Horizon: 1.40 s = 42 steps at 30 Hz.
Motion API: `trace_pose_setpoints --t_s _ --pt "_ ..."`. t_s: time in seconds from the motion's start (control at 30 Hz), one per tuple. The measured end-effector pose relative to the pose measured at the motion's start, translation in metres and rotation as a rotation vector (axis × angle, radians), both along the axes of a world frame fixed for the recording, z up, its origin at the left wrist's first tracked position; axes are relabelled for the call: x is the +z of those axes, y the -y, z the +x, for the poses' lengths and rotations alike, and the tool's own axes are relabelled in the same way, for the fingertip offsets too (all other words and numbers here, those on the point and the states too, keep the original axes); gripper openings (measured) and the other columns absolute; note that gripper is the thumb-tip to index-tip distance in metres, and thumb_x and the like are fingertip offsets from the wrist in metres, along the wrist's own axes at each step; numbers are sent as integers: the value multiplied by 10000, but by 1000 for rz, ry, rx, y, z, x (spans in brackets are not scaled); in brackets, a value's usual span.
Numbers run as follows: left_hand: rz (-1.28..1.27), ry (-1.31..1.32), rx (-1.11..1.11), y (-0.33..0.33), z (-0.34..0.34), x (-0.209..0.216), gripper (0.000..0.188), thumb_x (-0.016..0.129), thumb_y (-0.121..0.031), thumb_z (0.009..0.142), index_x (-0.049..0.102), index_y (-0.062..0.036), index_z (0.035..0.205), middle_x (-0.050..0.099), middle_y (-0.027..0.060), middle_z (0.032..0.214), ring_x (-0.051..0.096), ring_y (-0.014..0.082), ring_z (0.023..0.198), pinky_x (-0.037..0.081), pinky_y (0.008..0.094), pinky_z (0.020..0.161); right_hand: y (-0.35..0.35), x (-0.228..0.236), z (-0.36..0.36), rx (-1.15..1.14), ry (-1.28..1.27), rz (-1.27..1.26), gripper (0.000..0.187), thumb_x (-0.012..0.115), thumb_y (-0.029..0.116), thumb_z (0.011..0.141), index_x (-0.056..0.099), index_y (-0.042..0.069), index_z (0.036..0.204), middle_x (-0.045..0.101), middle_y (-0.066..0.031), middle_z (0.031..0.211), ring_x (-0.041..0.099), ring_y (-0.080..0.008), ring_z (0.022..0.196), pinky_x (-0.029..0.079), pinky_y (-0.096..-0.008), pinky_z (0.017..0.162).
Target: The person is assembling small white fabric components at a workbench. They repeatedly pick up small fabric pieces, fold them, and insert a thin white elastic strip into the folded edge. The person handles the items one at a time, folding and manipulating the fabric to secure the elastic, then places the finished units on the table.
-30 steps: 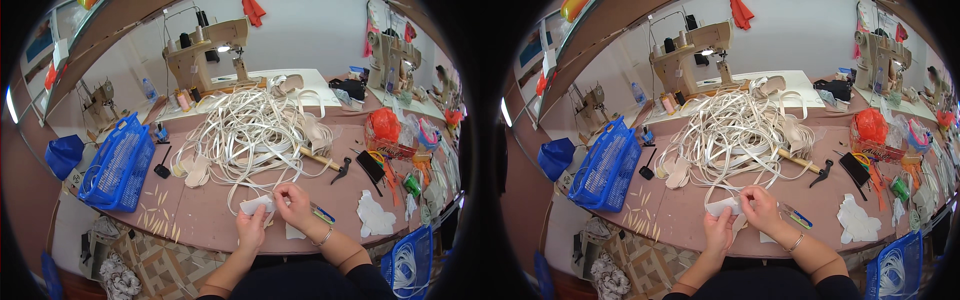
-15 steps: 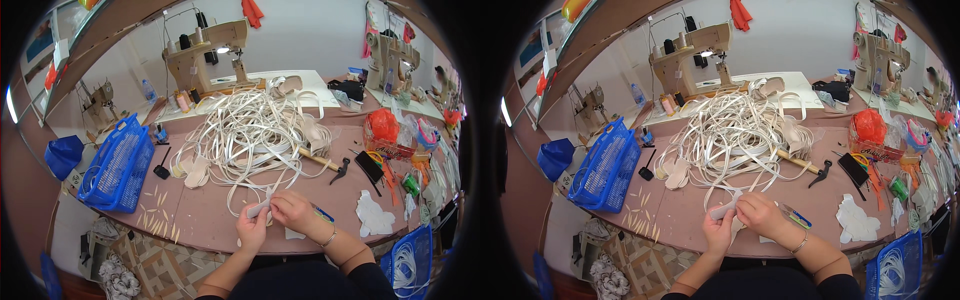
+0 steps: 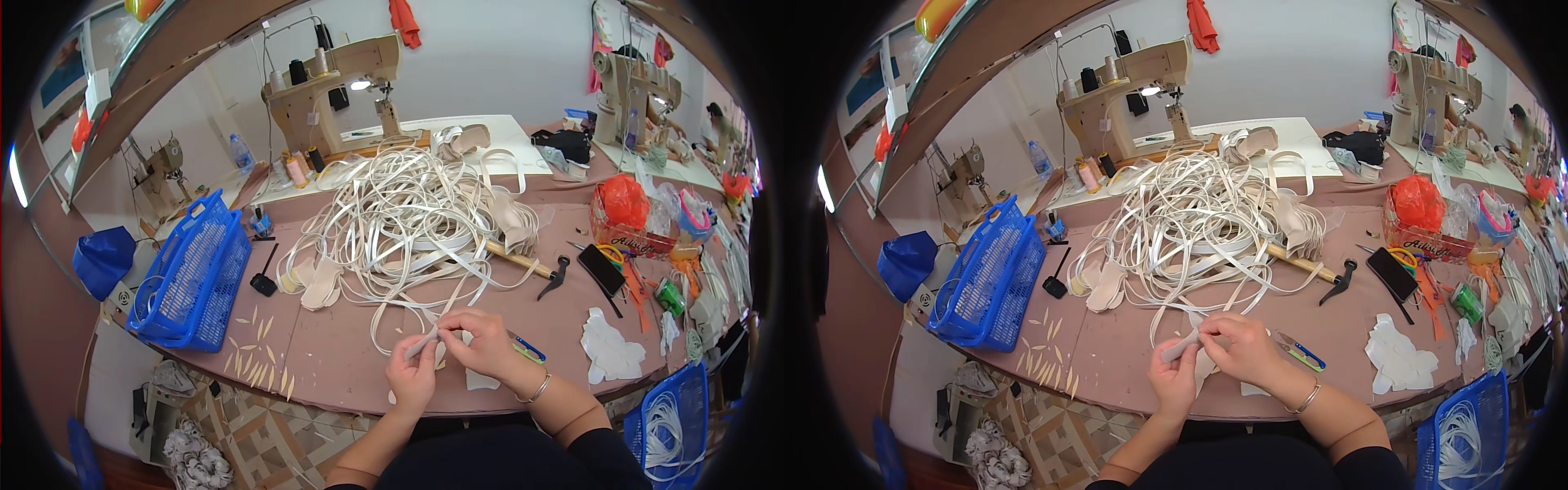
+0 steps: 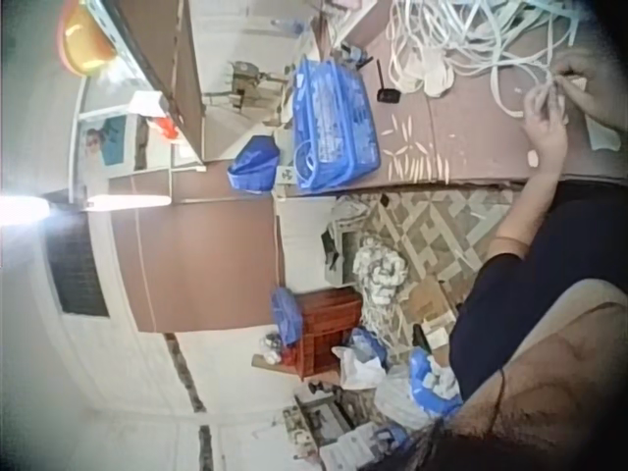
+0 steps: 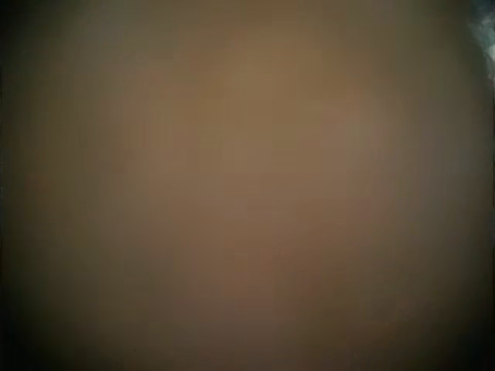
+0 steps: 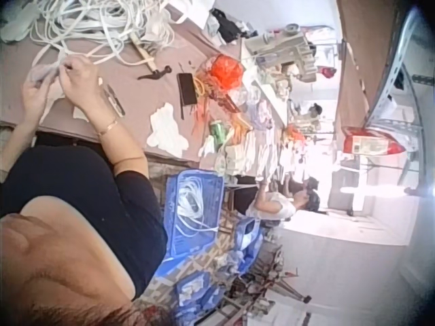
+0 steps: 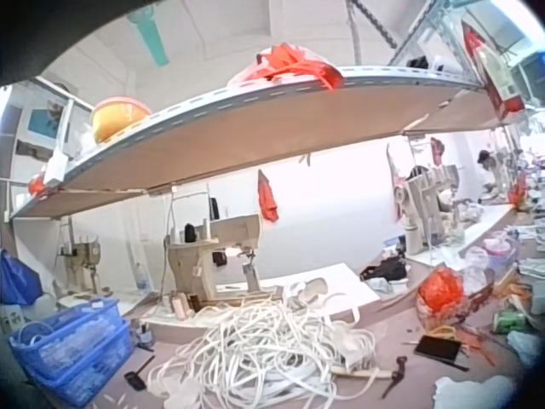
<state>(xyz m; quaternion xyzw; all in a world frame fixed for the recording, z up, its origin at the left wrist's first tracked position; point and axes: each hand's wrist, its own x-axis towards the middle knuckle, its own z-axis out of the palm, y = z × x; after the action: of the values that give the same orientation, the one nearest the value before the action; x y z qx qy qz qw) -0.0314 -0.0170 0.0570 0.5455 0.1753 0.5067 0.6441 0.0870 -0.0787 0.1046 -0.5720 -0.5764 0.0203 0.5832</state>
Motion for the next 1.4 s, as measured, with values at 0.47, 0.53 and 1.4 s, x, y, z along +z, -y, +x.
trace_pose_setpoints --t_s 0.47,0.53,1.4 --pt "96 102 -19 -1 4 1 131 546 63 829 518 22 951 600 133 983 590 168 907 484 270 799 1 2 1 185 -458 -142 91 600 -15 751 598 -30 841 611 -72 840 606 -113 771 518 -248 718" --pt "110 104 -21 -1 4 1 136 554 62 826 513 17 948 598 126 970 586 157 896 480 262 794 2 2 2 180 -437 -169 103 603 -16 736 598 -28 838 608 -70 824 608 -112 767 518 -247 722" --pt "-129 147 -175 -8 3 13 180 544 60 825 458 -16 963 569 73 886 560 99 794 462 216 707 1 2 5 329 -870 -264 80 601 5 771 598 -38 839 603 -40 806 592 -80 760 496 -201 658"
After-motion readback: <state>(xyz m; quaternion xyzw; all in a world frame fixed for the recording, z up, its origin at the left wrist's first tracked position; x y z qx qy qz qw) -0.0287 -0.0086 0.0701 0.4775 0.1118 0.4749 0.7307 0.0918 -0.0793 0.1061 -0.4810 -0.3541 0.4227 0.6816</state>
